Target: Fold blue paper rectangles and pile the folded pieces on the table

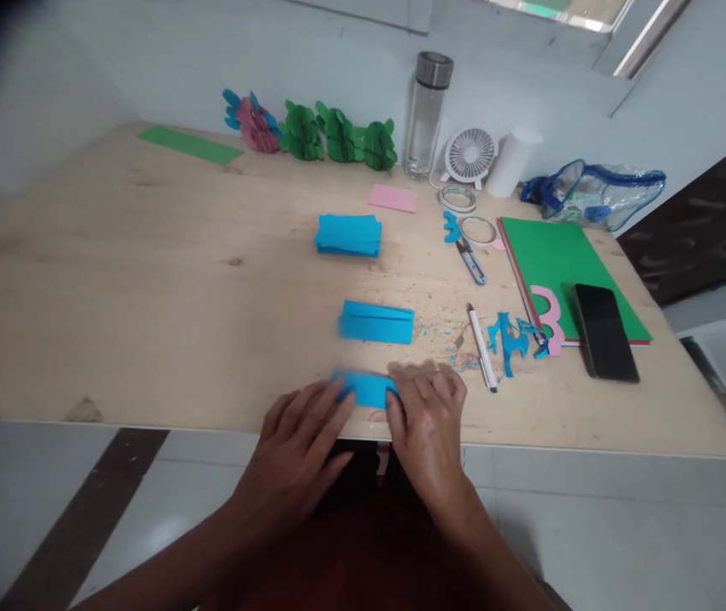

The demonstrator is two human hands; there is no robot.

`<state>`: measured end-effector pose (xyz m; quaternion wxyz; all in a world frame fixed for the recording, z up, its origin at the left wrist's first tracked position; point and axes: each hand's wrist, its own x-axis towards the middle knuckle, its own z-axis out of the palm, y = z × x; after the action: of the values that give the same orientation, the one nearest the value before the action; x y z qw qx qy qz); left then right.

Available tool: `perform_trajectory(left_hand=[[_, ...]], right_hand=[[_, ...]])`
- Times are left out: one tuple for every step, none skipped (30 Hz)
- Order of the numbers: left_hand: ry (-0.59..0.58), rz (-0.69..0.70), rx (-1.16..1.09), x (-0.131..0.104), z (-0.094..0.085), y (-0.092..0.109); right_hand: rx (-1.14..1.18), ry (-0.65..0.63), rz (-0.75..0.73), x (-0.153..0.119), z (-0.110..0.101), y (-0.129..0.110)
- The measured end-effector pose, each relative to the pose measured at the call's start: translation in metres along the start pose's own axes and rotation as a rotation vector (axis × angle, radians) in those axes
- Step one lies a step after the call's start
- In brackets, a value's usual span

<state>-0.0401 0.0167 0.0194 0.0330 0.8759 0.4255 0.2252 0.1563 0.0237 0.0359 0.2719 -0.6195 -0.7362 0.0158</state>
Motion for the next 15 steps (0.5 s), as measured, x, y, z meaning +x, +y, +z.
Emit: perform_trajectory(left_hand=[[0.016, -0.014, -0.053, 0.001, -0.002, -0.001], [0.04, -0.046, -0.107, 0.001, -0.004, -0.002], [0.067, -0.096, -0.157, 0.002, -0.006, -0.004], [0.094, -0.158, -0.201, 0.003, -0.007, -0.006], [0.121, -0.221, -0.236, 0.004, -0.008, -0.007], [0.143, -0.271, -0.266, 0.005, -0.008, -0.009], [0.156, -0.304, -0.29, 0.007, -0.008, -0.01], [0.165, -0.319, -0.312, 0.008, -0.007, -0.011], [0.173, -0.314, -0.332, 0.01, -0.007, -0.012], [0.184, -0.295, -0.351, 0.012, -0.007, -0.013], [0.194, -0.261, -0.371, 0.014, -0.007, -0.013], [0.204, -0.219, -0.39, 0.016, -0.008, -0.014], [0.214, -0.173, -0.407, 0.018, -0.009, -0.015], [0.216, -0.125, -0.422, 0.019, -0.01, -0.016], [0.211, -0.085, -0.431, 0.02, -0.011, -0.018]], right_hand=[[0.024, -0.001, 0.0, 0.0, -0.001, 0.001], [0.052, -0.004, -0.003, 0.0, -0.002, 0.002], [0.081, -0.007, -0.009, 0.0, -0.003, 0.003], [0.11, -0.009, -0.016, 0.0, -0.004, 0.004], [0.133, -0.012, -0.026, -0.001, -0.005, 0.006], [0.151, -0.012, -0.037, -0.001, -0.006, 0.007], [0.162, -0.012, -0.048, -0.002, -0.007, 0.007], [0.17, -0.011, -0.06, -0.003, -0.007, 0.008], [0.175, -0.013, -0.072, -0.004, -0.008, 0.009], [0.177, -0.015, -0.083, -0.004, -0.008, 0.009], [0.178, -0.016, -0.094, -0.005, -0.009, 0.009], [0.18, -0.017, -0.108, -0.005, -0.009, 0.01], [0.183, -0.023, -0.126, -0.005, -0.01, 0.01], [0.189, -0.034, -0.147, -0.006, -0.011, 0.01], [0.198, -0.055, -0.169, -0.006, -0.013, 0.01]])
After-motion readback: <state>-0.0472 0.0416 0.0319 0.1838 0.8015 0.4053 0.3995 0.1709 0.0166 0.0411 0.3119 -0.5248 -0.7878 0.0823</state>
